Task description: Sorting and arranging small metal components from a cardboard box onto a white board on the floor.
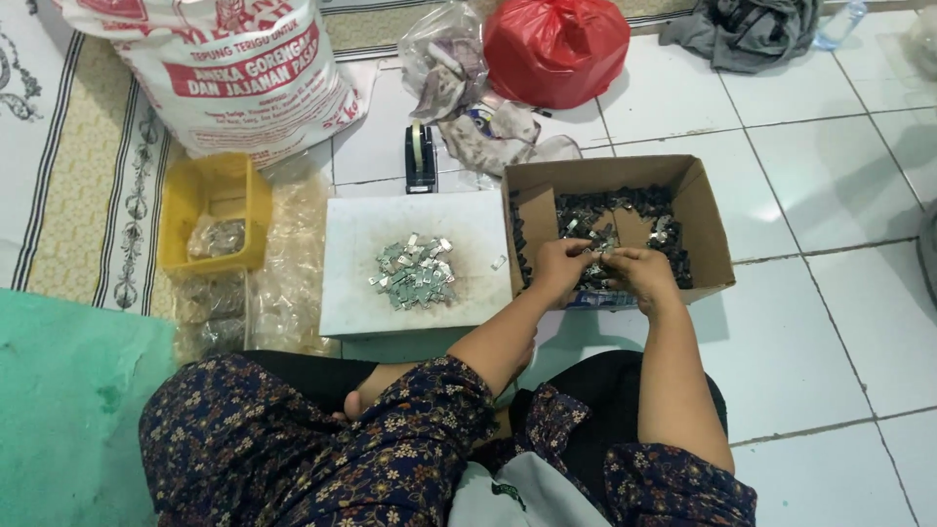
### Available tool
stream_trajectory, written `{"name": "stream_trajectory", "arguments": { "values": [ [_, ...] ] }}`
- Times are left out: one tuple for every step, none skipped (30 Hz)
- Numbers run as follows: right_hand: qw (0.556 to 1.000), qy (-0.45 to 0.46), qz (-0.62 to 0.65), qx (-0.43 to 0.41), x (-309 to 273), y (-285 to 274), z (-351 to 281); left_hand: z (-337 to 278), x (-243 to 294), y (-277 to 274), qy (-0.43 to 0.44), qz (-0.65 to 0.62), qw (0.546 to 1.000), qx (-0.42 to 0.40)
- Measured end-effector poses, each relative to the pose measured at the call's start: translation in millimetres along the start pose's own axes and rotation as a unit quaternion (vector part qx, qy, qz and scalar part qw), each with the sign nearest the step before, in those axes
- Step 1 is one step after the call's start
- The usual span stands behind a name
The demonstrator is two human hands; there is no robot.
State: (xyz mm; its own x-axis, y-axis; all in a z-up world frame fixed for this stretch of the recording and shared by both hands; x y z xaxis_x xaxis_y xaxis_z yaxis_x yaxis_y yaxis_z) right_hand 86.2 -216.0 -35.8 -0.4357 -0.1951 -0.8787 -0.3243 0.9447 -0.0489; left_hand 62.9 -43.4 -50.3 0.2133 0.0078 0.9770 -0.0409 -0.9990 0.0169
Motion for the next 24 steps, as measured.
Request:
{"name": "stream_trajectory", "arguments": {
  "values": [
    [1.000,0.001,-0.002,-0.002,-2.1,3.2,-2.0,0.8,-1.6,-2.4,-0.001,-0.002,1.000,0.003],
    [1.000,0.001,0.011,-0.009,-4.1,6.4,-4.4,2.1,-0.8,-3.2,0.007,0.002,1.000,0.000],
    [1.000,0.000,0.024,-0.015,-6.2,9.5,-6.9,3.3,0.2,-3.9,0.015,0.006,1.000,-0.002],
    [1.000,0.000,0.023,-0.015,-9.1,12.4,-8.1,0.9,5.9,-8.9,0.015,0.005,1.000,-0.002],
    [1.000,-0.006,0.021,-0.021,-13.1,16.5,-9.0,-1.4,12.8,-13.5,0.018,0.023,1.000,-0.005],
    [0.999,-0.011,0.018,-0.028,-16.4,21.0,-10.3,-4.5,18.8,-18.2,0.020,0.040,0.999,-0.007],
    [0.999,-0.011,0.017,-0.028,-21.8,32.1,-16.2,-10.4,22.3,-26.0,0.019,0.039,0.999,-0.006],
    [0.999,-0.020,0.028,-0.038,-29.4,44.6,-21.5,-16.0,28.1,-33.2,0.030,0.036,0.999,-0.009],
    [0.998,-0.030,0.038,-0.047,-36.9,57.4,-27.2,-21.8,34.0,-40.7,0.041,0.034,0.999,-0.012],
    [0.998,-0.029,0.035,-0.048,-44.2,72.7,-38.3,-34.7,38.6,-55.1,0.042,0.032,0.999,-0.011],
    [0.997,-0.042,0.030,-0.062,-53.9,90.6,-49.3,-48.1,42.1,-71.5,0.038,0.018,0.999,0.001],
    [0.995,-0.057,0.026,-0.077,-64.4,109.6,-59.6,-61.0,46.5,-89.4,0.036,0.006,0.999,0.013],
    [0.995,-0.058,0.024,-0.078,-66.7,126.6,-65.7,-73.7,45.4,-102.7,0.038,0.006,0.999,0.015],
    [0.994,-0.046,0.012,-0.101,-66.1,149.5,-71.2,-87.7,38.9,-119.3,0.023,-0.036,0.999,0.025],
    [0.992,-0.035,0.000,-0.123,-65.4,172.4,-76.9,-101.9,32.1,-135.6,0.008,-0.078,0.996,0.035],
    [0.991,-0.035,-0.001,-0.127,-57.2,185.8,-66.7,-116.3,31.6,-149.0,0.007,-0.077,0.996,0.039],
    [0.986,-0.034,-0.009,-0.161,-49.1,205.2,-56.8,-132.0,26.2,-164.7,-0.014,-0.094,0.994,0.058],
    [0.980,-0.034,-0.017,-0.197,-40.1,226.9,-47.6,-149.7,20.3,-181.8,-0.036,-0.110,0.990,0.080],
    [0.978,-0.034,-0.017,-0.203,-32.6,240.3,-42.3,-161.4,24.5,-191.5,-0.037,-0.109,0.990,0.086],
    [0.976,-0.035,-0.014,-0.213,-25.3,254.8,-37.4,-174.7,28.2,-203.7,-0.040,-0.112,0.987,0.108],
    [0.974,-0.036,-0.011,-0.224,-18.1,269.9,-32.5,-188.3,31.9,-216.0,-0.042,-0.116,0.984,0.130],
    [0.972,-0.034,-0.012,-0.231,-19.3,280.4,-35.6,-191.2,27.8,-223.8,-0.044,-0.115,0.983,0.136],
    [0.972,-0.035,0.001,-0.231,-20.6,290.0,-38.3,-194.0,23.7,-231.9,-0.048,-0.107,0.983,0.141],
    [0.972,-0.035,0.013,-0.231,-21.9,298.0,-40.8,-196.0,19.2,-238.7,-0.051,-0.099,0.983,0.146]
  ]
}}
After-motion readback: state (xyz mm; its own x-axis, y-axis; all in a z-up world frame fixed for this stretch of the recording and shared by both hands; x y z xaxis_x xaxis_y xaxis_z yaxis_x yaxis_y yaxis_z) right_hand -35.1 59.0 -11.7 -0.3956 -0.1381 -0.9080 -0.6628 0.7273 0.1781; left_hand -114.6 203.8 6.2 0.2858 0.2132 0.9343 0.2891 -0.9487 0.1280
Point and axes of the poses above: each hand's wrist, its own z-axis towards the middle knuckle, its own y-axis out of the palm, x = y × z, the point moved 9 cm from there along z, towards the middle knuckle, and after that the axes turned 14 degrees about -x, right-handed, at the moved point
